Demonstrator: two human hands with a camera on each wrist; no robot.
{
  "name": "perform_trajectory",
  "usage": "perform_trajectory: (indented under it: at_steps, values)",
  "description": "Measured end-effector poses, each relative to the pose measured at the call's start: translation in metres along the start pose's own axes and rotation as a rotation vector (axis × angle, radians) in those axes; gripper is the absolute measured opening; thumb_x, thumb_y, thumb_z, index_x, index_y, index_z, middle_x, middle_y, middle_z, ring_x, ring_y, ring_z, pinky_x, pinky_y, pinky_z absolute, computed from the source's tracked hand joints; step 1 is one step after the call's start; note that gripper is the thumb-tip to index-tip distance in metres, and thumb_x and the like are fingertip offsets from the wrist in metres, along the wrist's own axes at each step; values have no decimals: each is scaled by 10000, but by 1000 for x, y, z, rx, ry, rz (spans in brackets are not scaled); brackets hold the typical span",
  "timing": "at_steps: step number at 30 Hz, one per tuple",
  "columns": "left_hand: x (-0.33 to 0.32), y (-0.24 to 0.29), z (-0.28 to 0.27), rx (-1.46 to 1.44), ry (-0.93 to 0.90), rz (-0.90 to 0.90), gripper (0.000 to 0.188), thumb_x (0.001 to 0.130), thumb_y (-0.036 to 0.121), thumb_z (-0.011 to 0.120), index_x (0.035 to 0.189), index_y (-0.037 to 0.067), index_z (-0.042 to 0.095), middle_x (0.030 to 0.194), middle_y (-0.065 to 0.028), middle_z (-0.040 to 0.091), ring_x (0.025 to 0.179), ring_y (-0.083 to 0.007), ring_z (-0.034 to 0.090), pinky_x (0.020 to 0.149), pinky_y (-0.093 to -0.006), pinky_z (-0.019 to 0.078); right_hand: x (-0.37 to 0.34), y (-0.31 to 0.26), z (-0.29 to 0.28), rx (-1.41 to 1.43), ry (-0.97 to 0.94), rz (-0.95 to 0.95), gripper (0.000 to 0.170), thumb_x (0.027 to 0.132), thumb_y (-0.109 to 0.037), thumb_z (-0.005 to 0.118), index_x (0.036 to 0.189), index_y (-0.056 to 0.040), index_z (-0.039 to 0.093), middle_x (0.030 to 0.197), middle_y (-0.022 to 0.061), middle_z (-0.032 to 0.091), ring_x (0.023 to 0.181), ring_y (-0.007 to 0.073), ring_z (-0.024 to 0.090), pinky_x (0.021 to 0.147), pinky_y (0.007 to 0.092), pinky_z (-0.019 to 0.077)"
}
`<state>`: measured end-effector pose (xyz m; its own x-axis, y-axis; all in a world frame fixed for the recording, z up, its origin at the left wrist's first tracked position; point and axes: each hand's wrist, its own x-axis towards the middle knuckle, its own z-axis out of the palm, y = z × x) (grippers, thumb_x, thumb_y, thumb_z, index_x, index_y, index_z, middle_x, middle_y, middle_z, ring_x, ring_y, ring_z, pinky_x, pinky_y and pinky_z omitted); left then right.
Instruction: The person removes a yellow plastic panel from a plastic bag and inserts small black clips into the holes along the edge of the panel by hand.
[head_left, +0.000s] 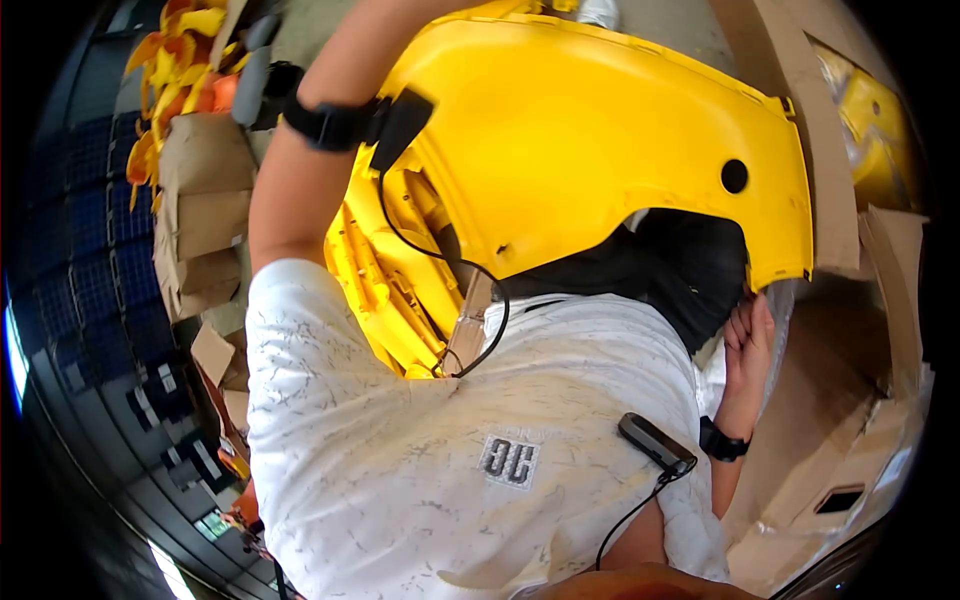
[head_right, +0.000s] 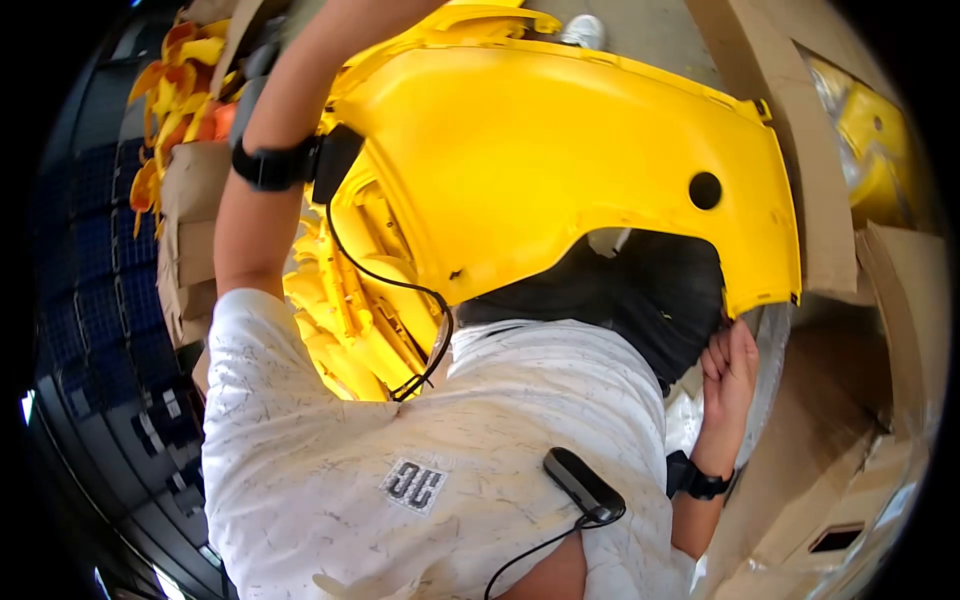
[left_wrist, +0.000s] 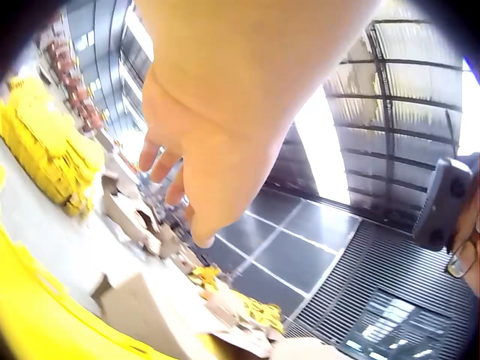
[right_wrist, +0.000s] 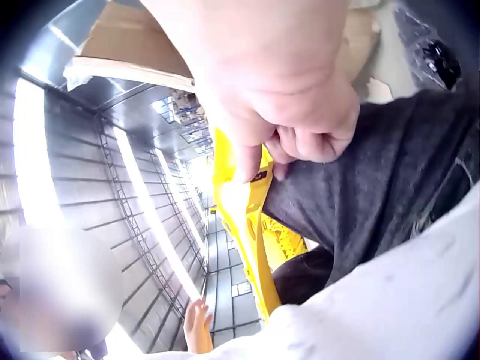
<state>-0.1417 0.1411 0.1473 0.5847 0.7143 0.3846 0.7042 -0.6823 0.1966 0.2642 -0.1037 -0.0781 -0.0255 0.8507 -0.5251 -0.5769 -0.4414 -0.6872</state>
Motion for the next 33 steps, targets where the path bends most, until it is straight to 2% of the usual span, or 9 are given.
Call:
perform_trajectory:
  at_steps: [2,4,6,8,10,17,20,22,33]
  values:
    - [-67,-31,-9,92,46,-124,466,904,317,663,1272,52,553,1278,-205,539,1178,-338,517,1012,-416,416,-11,-7,5,-24,80,38,364,1033,-325,482,1076,15,604,598,-73,299,478,16,244,426,193,183]
    - [-133,-61,2,45,499,-309,509,817,374,775,1175,47,620,1138,-86,642,977,-186,618,843,-336,478,-20,-9,-24,-31,20,80,424,1035,-372,459,1091,19,612,573,-69,311,478,18,259,426,188,190]
    - [-198,-26,22,-38,528,-997,538,878,349,714,1280,30,553,1251,-105,588,1076,-183,582,923,-353,463,-32,-21,-38,-235,-88,48,426,1026,-357,486,1041,41,637,537,-64,340,452,36,280,428,215,205]
    - [-241,-2,40,-830,487,-1410,636,892,416,681,1353,25,483,1225,-96,627,1177,-269,546,969,-353,443,-38,-43,-17,-260,-219,-35,398,1019,-326,503,1064,46,639,536,-57,363,454,41,295,432,216,213]
    - [-251,24,43,-1617,197,-1346,587,940,406,613,1379,46,466,1267,-98,615,1158,-241,573,967,-364,461,-50,-68,18,-293,-339,-117,373,1012,-294,520,1088,51,641,535,-51,387,456,46,310,436,218,220]
    - [-244,47,100,-1835,308,-1364,464,932,203,635,1322,-10,504,1280,-121,607,1124,-258,619,994,-377,485,-82,-120,210,-643,-407,-740,256,866,-229,667,929,18,686,539,-20,432,478,92,458,446,243,310]
    - [-258,47,105,-1889,248,-1283,434,910,123,634,1300,-27,518,1262,-141,614,1129,-267,615,1007,-380,477,-92,-145,256,-713,-1121,-1006,197,782,-152,686,636,-107,563,517,-4,481,384,168,406,414,292,358]
    - [-257,58,104,-1918,250,-1269,436,882,80,642,1286,-36,526,1234,-151,625,1119,-273,620,1004,-383,482,-104,-173,270,-976,-1305,-748,221,683,-200,739,607,-117,549,505,-2,471,385,162,411,406,308,339]
    - [-210,64,-16,-1535,1208,-814,377,972,178,567,1305,13,503,1272,-134,584,1176,-280,571,1026,-434,462,-151,-180,266,-1174,-1158,-1065,206,677,-220,729,616,-92,579,528,5,466,421,157,424,429,312,327]
